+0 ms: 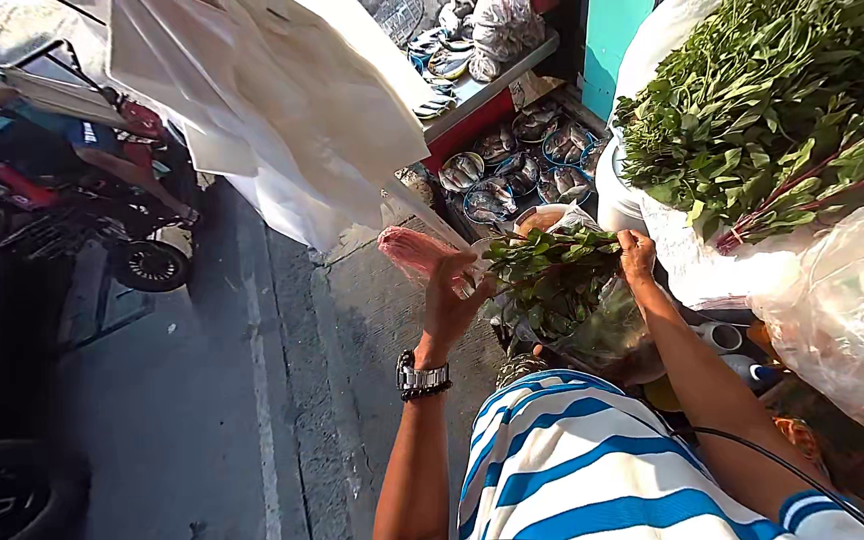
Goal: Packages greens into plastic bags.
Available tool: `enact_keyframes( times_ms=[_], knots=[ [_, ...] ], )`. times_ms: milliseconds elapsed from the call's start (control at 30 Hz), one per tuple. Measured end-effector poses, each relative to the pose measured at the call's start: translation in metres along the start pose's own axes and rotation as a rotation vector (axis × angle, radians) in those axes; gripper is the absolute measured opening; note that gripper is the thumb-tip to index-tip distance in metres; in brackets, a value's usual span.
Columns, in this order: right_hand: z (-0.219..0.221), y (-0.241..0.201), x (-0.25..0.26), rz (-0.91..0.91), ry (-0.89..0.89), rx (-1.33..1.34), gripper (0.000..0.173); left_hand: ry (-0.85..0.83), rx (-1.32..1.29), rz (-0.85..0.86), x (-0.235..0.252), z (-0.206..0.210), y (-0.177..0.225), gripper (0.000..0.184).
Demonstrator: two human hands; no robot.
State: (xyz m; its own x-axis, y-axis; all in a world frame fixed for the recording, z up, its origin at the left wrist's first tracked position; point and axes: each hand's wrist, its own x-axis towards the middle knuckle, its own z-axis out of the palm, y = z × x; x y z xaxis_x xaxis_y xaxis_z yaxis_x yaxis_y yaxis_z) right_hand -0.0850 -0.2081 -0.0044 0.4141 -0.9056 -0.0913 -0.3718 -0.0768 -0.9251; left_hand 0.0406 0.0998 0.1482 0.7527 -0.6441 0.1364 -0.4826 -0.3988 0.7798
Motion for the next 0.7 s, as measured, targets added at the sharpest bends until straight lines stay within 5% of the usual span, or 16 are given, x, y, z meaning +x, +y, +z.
enact_keyframes(
  times_ms=[167,267,433,500,700],
  knots=[
    [0.007,-0.015,-0.023,-0.055,0.031,-0.028,0.035,0.115,0.256,0.272,-0.016,0.062,0.026,0.048],
    [0.008,-0.037,-0.047,-0.188,-0.066,-0.117,0.035,-0.1,0.329,0.324,-0.004,0.095,0.038,0.075],
    [0.014,-0.047,-0.08,-0.788,-0.109,-0.072,0.028,-0.516,0.283,0.173,0.042,0.096,0.036,0.128],
    [0.011,-0.054,-0.09,-0.916,-0.149,-0.006,0.028,-0.633,0.166,0.178,0.045,0.101,0.018,0.125],
    [0.007,-0.06,-0.094,-0.962,-0.182,0.085,0.027,-0.635,-0.411,0.099,0.029,0.117,0.006,0.062]
  ],
)
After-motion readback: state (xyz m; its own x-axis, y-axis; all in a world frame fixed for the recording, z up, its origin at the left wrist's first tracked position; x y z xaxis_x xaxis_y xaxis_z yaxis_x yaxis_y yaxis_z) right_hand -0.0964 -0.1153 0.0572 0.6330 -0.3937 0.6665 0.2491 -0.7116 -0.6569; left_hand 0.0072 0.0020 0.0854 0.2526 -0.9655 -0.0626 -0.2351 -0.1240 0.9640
